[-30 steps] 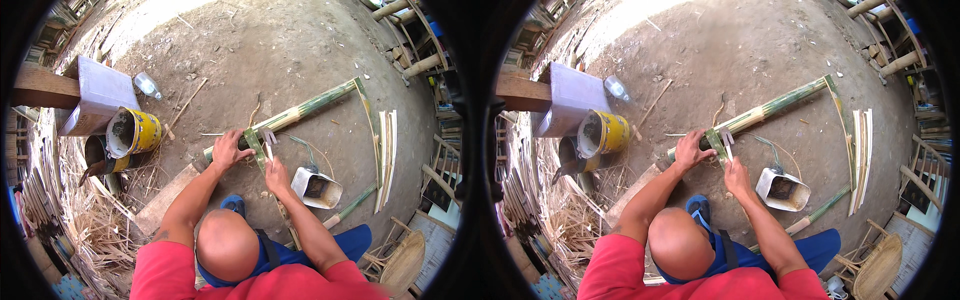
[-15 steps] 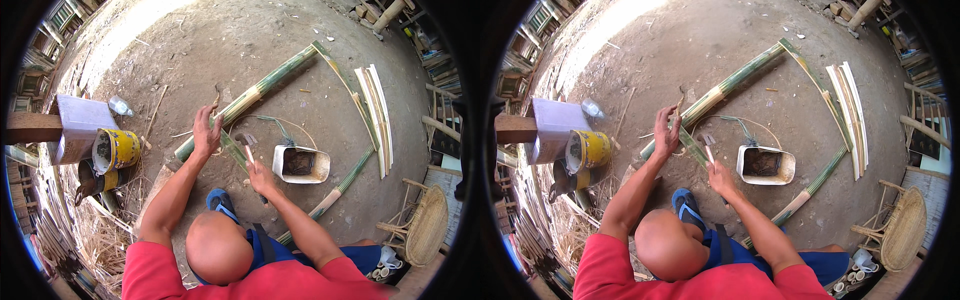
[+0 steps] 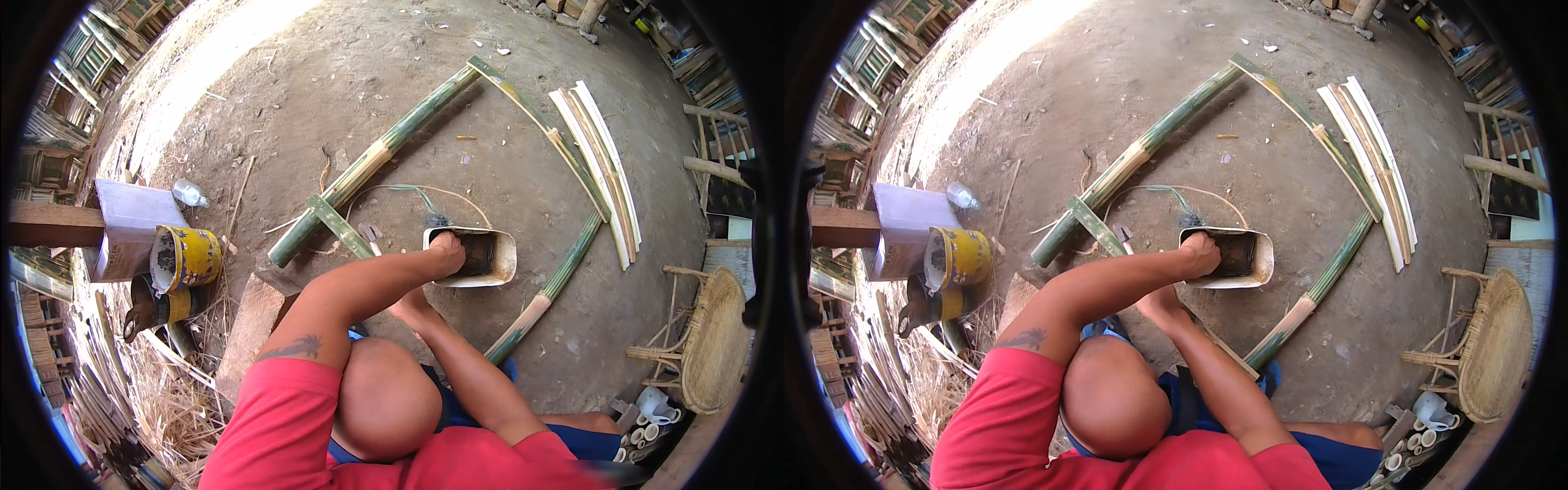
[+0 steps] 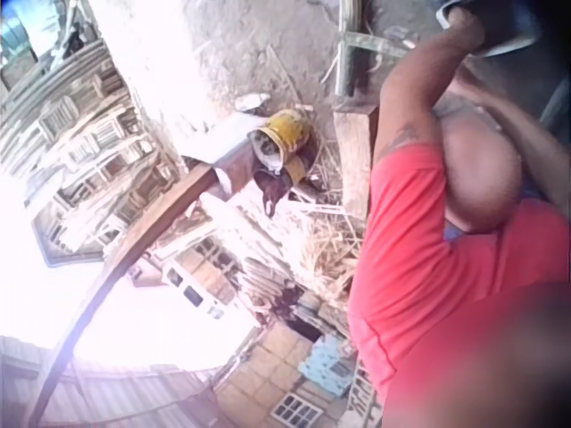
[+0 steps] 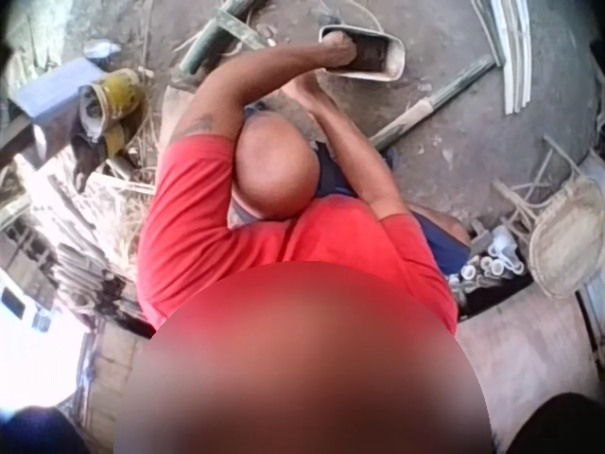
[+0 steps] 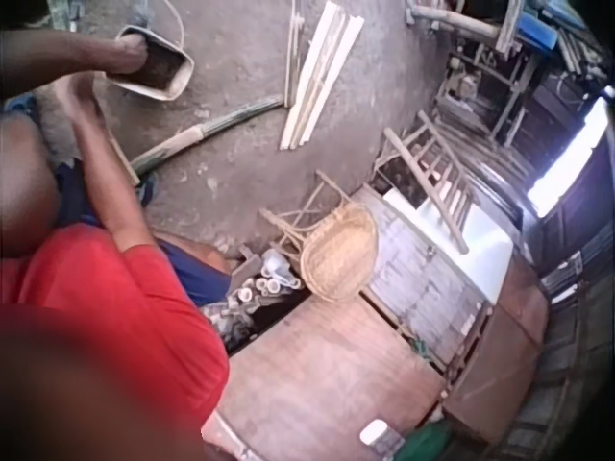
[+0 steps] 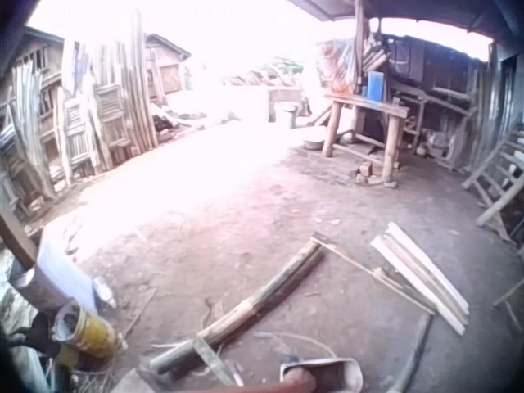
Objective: The person assembles a rectangular bamboo frame by joining cut bamboo poles at the corners. They use a hammer to drive nails into the joints, securing the pieces together. The person works on the ground in a cluttered workshop, handling bamboo poles, nails, and a hammer.
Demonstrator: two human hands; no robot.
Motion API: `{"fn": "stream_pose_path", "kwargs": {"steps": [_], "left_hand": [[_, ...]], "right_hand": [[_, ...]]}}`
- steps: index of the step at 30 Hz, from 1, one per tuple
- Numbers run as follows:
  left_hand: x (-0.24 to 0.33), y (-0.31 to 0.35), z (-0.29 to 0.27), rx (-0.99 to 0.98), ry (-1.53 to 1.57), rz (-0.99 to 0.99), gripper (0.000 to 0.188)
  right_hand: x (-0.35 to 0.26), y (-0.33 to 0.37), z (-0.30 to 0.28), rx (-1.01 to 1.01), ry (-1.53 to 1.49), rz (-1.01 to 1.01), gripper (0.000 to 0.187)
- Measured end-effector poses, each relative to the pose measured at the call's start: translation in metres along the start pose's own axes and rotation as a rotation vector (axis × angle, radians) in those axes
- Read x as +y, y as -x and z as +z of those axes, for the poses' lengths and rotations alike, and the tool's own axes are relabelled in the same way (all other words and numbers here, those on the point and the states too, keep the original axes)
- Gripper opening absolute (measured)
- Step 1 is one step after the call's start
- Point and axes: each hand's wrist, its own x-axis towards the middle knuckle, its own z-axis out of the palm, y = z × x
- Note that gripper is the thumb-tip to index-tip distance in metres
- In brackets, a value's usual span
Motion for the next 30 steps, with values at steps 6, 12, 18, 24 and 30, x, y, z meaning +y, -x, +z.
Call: {"fn": "stream_pose_path", "kwargs": {"steps": [6,12,18,24,30], "left_hand": [[0.006,0.003,0.002,-0.021,-0.05,-0.01,0.025],[-0.008,0.056,-0.061,0.314,0.372,0.045,0.022],[-0.098,0.193,-0.029,1.118,1.28,-0.137,0.031],[-0.141,0.272,0.095,1.588,1.714,-0.82,0.03],[-0.14,0.245,0.143,1.528,1.523,-1.005,0.027]], "right_hand": [[-0.001,0.005,-0.002,-0.072,0.048,0.013,0.039],[-0.009,-0.001,-0.003,-0.067,-0.019,0.016,0.038],[-0.023,-0.013,-0.002,-0.087,0.182,0.407,0.037],[-0.029,-0.014,0.005,-0.051,0.293,0.354,0.036],[-0.029,-0.015,0.007,-0.043,0.337,0.336,0.036]]}}
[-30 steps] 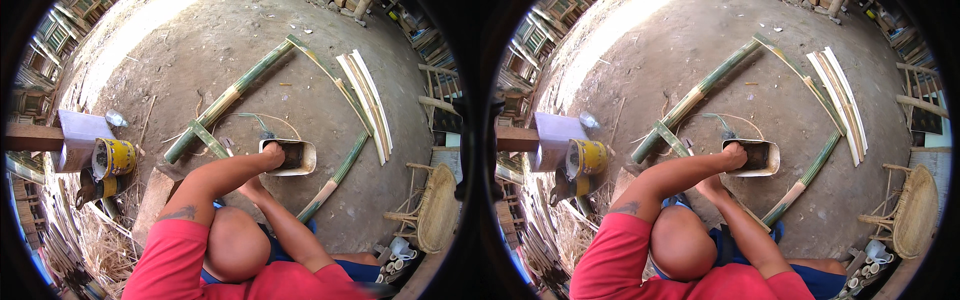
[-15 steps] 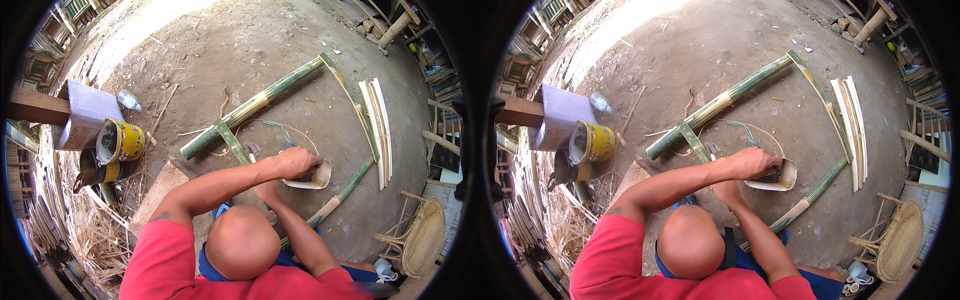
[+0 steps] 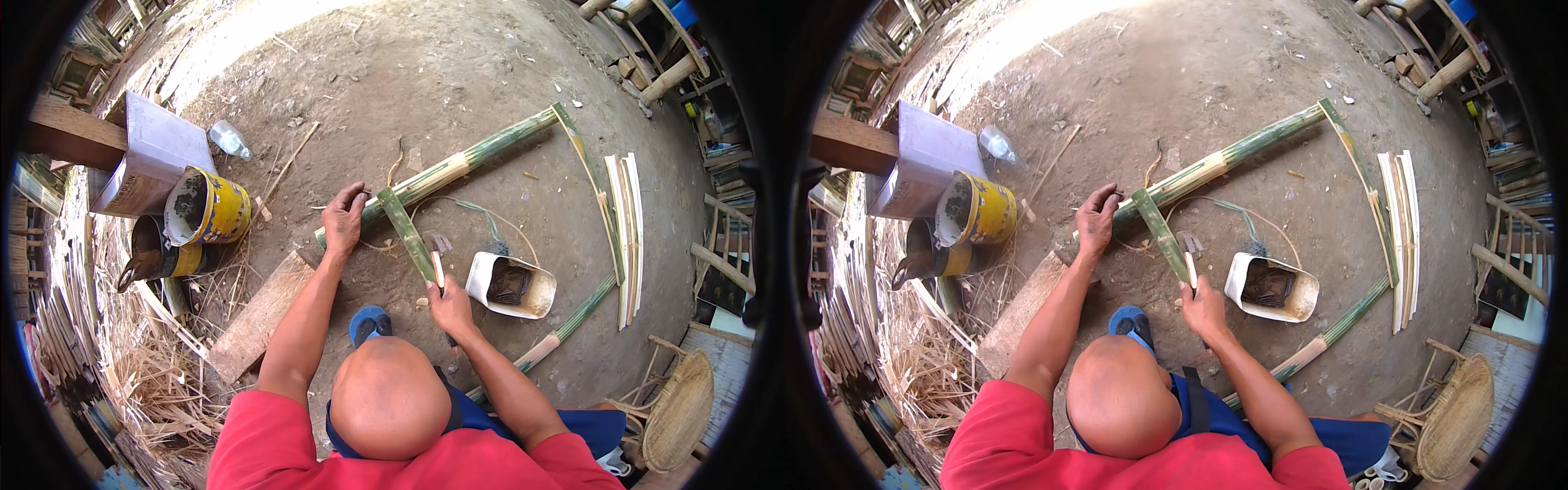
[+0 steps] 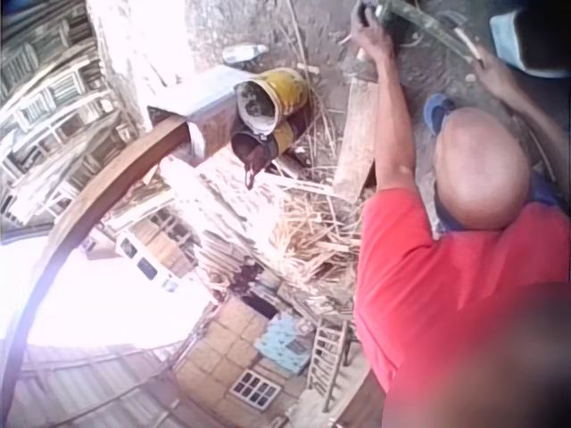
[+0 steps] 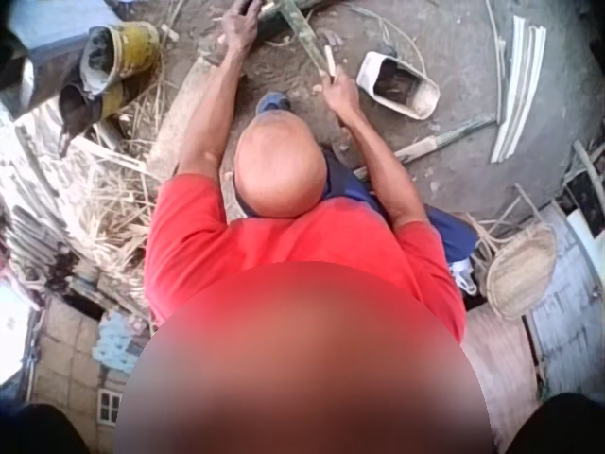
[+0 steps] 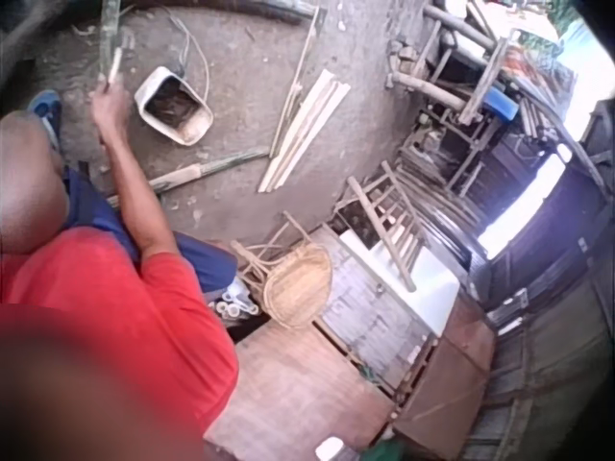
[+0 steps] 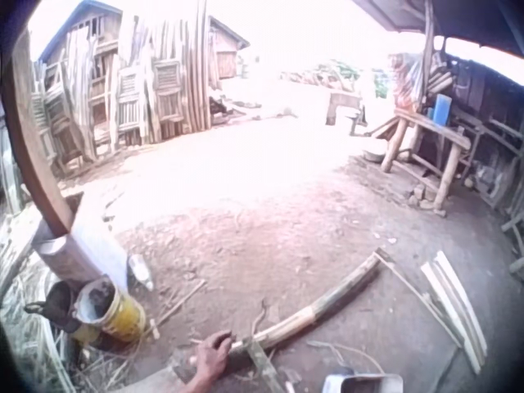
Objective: The person assembles a rectangular bamboo frame by joining cut bamboo poles at the corners. They use a hammer to drive nails into the joints, securing the pieces together. The person works on the ground in a cluttered workshop, handling bamboo poles, nails, and a hammer.
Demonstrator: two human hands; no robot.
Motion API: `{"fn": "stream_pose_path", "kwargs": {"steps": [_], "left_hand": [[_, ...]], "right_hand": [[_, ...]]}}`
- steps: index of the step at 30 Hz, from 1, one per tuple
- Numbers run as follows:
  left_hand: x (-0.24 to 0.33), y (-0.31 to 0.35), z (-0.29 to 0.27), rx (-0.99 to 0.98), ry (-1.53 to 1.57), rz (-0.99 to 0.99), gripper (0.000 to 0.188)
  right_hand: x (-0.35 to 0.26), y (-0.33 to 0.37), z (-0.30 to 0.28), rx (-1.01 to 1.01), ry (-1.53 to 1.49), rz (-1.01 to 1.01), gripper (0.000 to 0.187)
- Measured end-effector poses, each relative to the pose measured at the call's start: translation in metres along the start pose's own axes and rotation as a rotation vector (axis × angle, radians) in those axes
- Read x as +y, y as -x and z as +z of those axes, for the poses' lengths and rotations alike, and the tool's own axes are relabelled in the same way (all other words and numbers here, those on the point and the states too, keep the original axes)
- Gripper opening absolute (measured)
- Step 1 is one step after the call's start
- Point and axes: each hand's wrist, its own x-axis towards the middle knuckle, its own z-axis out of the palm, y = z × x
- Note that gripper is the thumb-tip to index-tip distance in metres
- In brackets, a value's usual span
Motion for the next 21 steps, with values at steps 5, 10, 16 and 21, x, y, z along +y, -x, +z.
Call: {"fn": "stream_pose_path", "kwargs": {"steps": [5,10,16,21], "left_hand": [[-0.009,-0.001,0.001,-0.036,-0.197,0.308,0.017],[-0.015,0.0,-0.007,-0.157,-0.4,0.279,0.013],[-0.023,-0.002,-0.007,-0.124,-0.383,0.347,0.011],[-0.027,-0.002,-0.008,-0.13,-0.396,0.346,0.012]], "right_hand": [[-0.003,0.002,0.002,0.012,0.008,0.032,0.037],[-0.017,-0.004,-0.005,0.011,0.014,-0.016,0.035],[-0.062,-0.019,-0.034,-0.064,-0.2,-0.289,0.027],[-0.098,-0.018,-0.053,-0.043,-0.089,-0.411,0.032]]}}
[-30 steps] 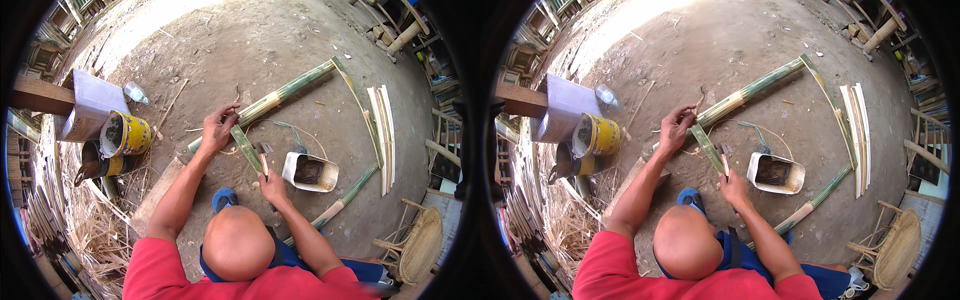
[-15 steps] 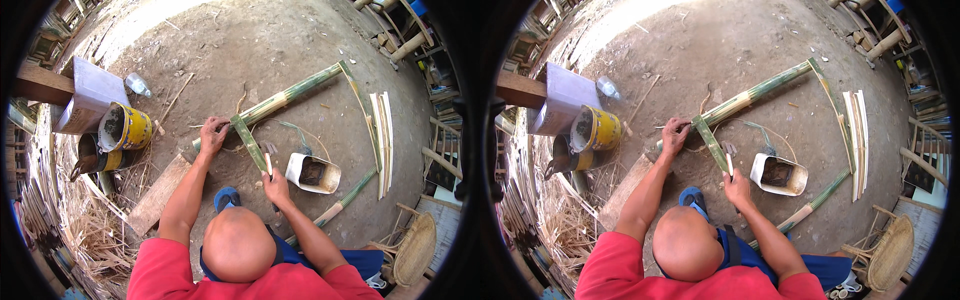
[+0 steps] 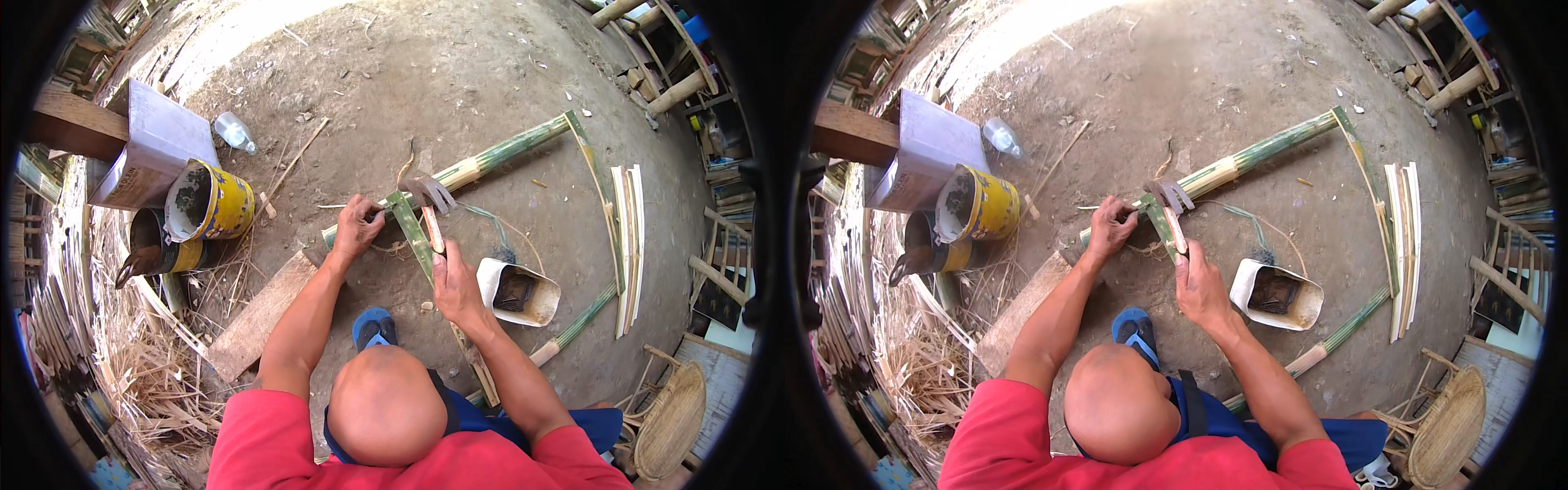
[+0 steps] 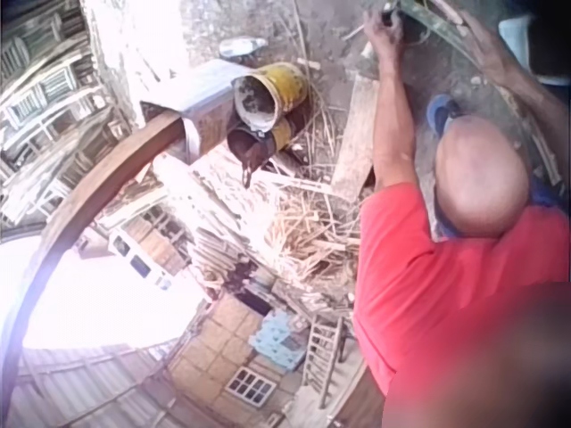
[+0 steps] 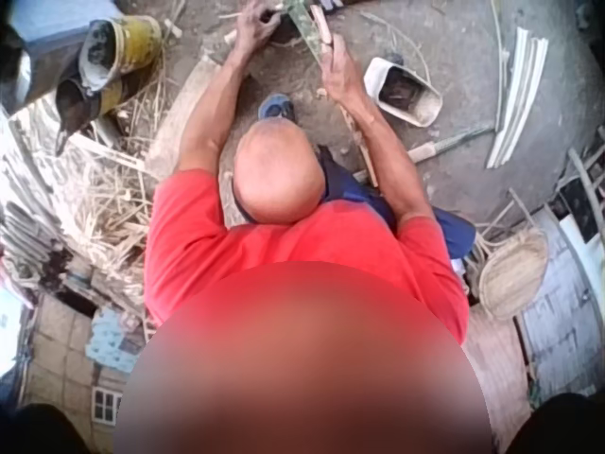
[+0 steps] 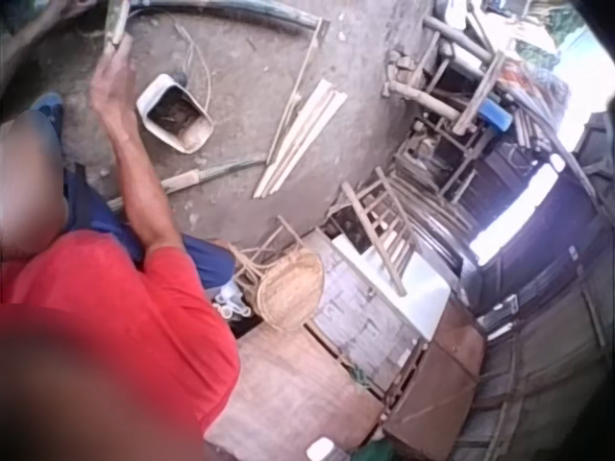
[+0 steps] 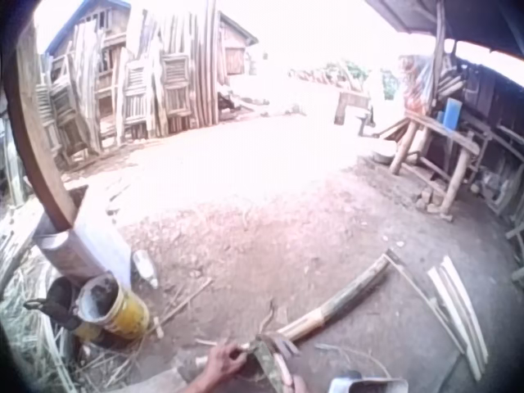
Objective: The person assembles a rectangular bamboo frame by joining cut bamboo poles at the corners. They use a hammer to drive nails into the joints, securing the pieces together. The person works on the ground in a cluttered workshop, handling bamboo poles, nails, and a hammer.
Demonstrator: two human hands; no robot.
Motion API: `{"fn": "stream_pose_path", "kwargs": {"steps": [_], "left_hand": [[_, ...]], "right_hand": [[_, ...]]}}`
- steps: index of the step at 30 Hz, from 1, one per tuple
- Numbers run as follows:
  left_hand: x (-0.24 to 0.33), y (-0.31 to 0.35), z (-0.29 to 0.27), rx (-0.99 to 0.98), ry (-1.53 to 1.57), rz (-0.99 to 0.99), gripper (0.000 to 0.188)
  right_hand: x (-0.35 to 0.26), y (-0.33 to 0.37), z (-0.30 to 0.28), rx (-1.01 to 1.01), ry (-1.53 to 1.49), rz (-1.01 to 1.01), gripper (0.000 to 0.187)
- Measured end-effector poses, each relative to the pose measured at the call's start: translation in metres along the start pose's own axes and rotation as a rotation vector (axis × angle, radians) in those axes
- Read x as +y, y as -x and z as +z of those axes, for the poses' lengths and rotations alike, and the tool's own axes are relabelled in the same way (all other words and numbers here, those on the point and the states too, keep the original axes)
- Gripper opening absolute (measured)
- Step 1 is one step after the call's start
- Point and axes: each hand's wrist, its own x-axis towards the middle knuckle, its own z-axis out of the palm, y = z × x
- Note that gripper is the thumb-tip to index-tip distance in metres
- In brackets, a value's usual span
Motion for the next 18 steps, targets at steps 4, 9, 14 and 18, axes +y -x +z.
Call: {"fn": "stream_pose_path", "kwargs": {"steps": [4,9,14,18], "left_hand": [[0.003,0.002,0.0,0.018,-0.031,0.026,0.012],[0.008,-0.002,-0.004,-0.055,-0.019,-0.1,0.011],[0.013,-0.01,0.003,0.126,0.032,-0.021,0.012],[0.018,-0.003,0.018,0.272,-0.046,-0.077,0.011]], "right_hand": [[-0.001,0.002,0.006,0.242,-0.005,-0.358,0.03],[0.026,-0.019,0.029,0.092,0.22,0.052,0.021],[0.053,-0.01,0.03,0.05,0.201,0.136,0.023],[0.067,0.023,0.048,-0.006,0.217,0.173,0.023]]}}
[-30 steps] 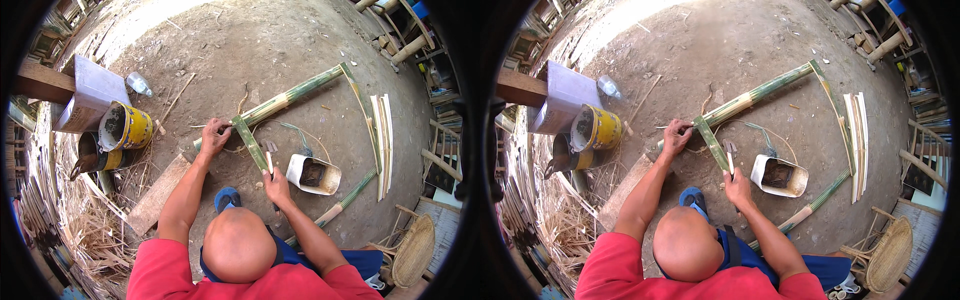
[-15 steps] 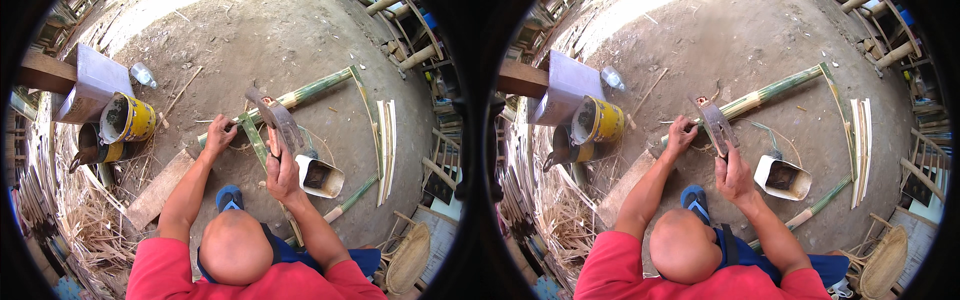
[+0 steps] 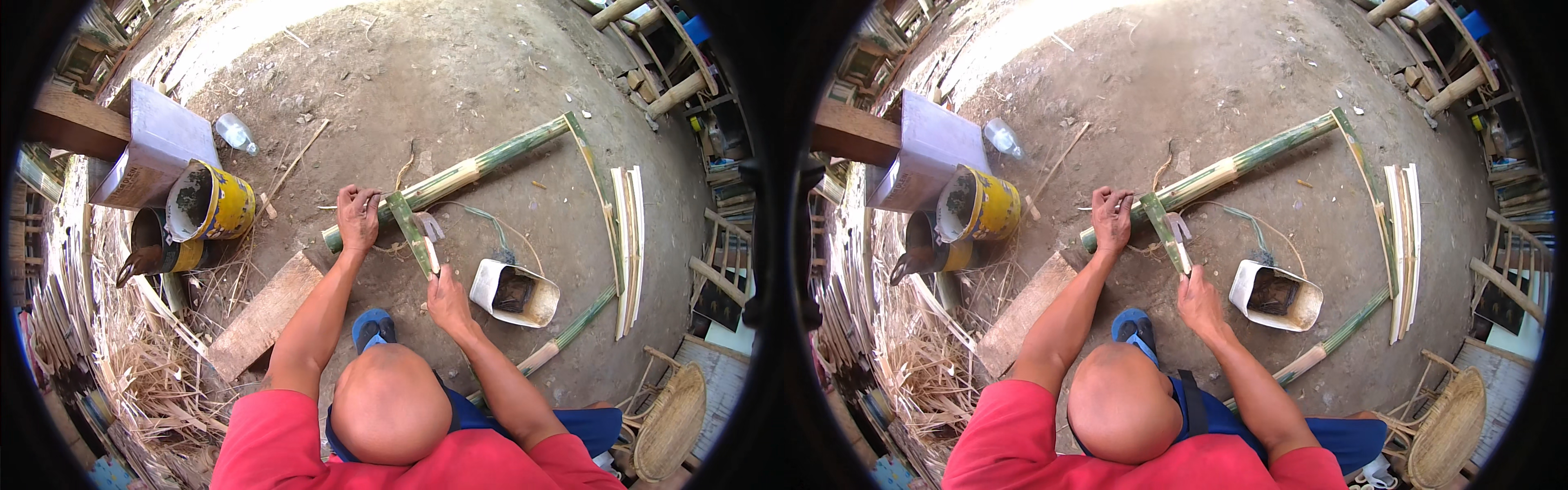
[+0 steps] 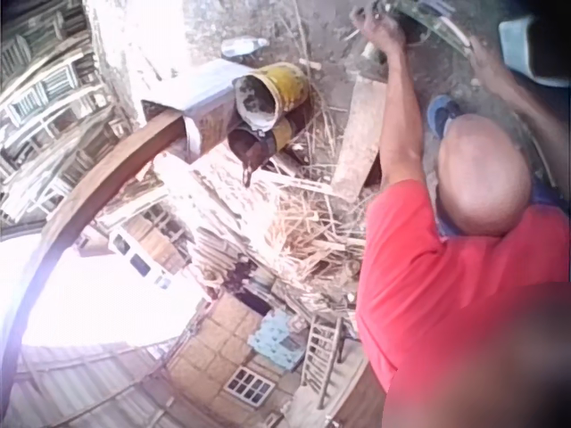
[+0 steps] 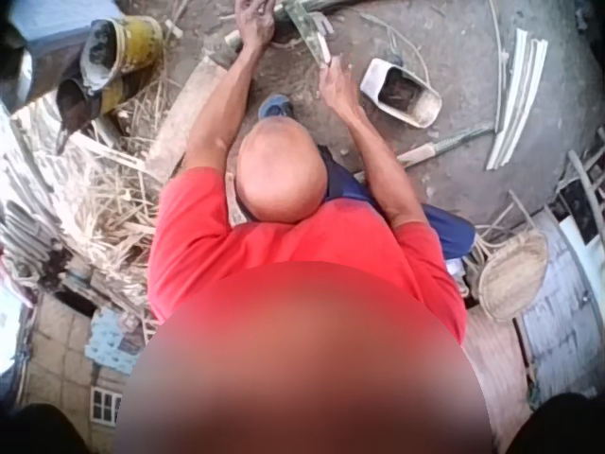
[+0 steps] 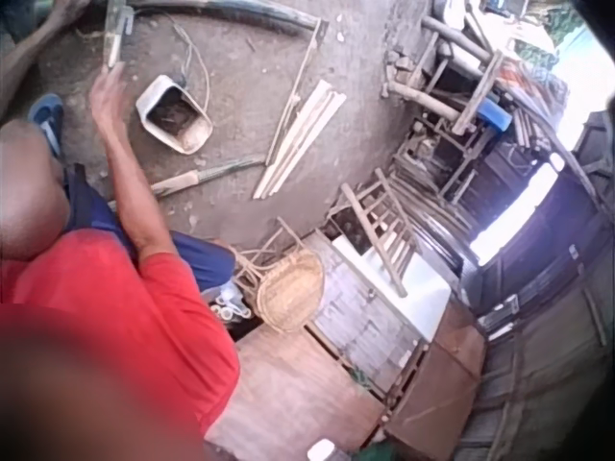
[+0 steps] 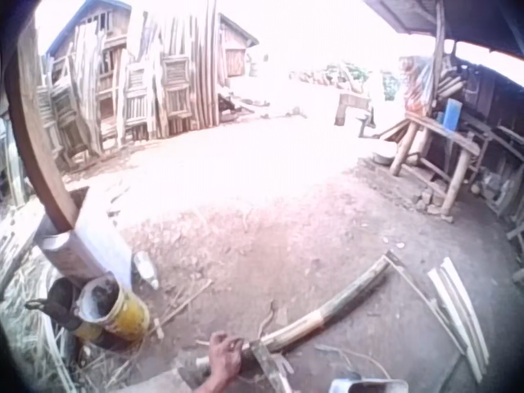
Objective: The person assembles a rectangular bamboo frame by joining cut bamboo poles at the corners. They use a hammer to drive nails into the joints, securing the pieces together. The person works on the ground in a cluttered workshop, handling bamboo poles, nails, and a hammer.
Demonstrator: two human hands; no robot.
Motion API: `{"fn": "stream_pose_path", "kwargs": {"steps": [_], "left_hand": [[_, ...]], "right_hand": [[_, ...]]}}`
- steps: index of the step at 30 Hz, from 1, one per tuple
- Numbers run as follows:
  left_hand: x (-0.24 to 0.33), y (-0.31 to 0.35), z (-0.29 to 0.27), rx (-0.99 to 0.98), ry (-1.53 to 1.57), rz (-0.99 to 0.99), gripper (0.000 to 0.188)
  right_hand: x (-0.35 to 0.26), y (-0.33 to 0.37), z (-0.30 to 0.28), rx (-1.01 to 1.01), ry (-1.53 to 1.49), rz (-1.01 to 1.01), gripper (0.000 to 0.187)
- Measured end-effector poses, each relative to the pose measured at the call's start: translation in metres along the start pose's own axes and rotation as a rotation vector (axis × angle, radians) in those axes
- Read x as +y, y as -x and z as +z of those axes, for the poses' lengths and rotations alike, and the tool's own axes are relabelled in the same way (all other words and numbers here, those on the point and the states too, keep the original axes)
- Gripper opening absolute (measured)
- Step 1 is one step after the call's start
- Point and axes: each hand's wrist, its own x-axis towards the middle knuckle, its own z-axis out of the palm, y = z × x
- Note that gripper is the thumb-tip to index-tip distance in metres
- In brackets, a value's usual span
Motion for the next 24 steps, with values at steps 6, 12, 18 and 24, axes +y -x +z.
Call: {"fn": "stream_pose_path", "kwargs": {"steps": [6,12,18,24], "left_hand": [[0.002,-0.002,0.003,-0.055,0.059,-0.073,0.012],[-0.003,-0.005,0.005,-0.137,-0.034,0.156,0.015],[-0.001,-0.004,0.003,-0.201,0.032,0.017,0.016],[0.003,-0.005,0.002,-0.219,-0.107,0.034,0.018]], "right_hand": [[0.01,0.003,0.001,-0.003,-0.059,0.041,0.024],[-0.032,-0.015,-0.056,-0.022,-0.087,-0.038,0.024],[-0.078,-0.01,-0.096,0.149,-0.263,-0.367,0.021],[-0.08,-0.035,-0.079,0.042,-0.024,-0.254,0.02]]}}
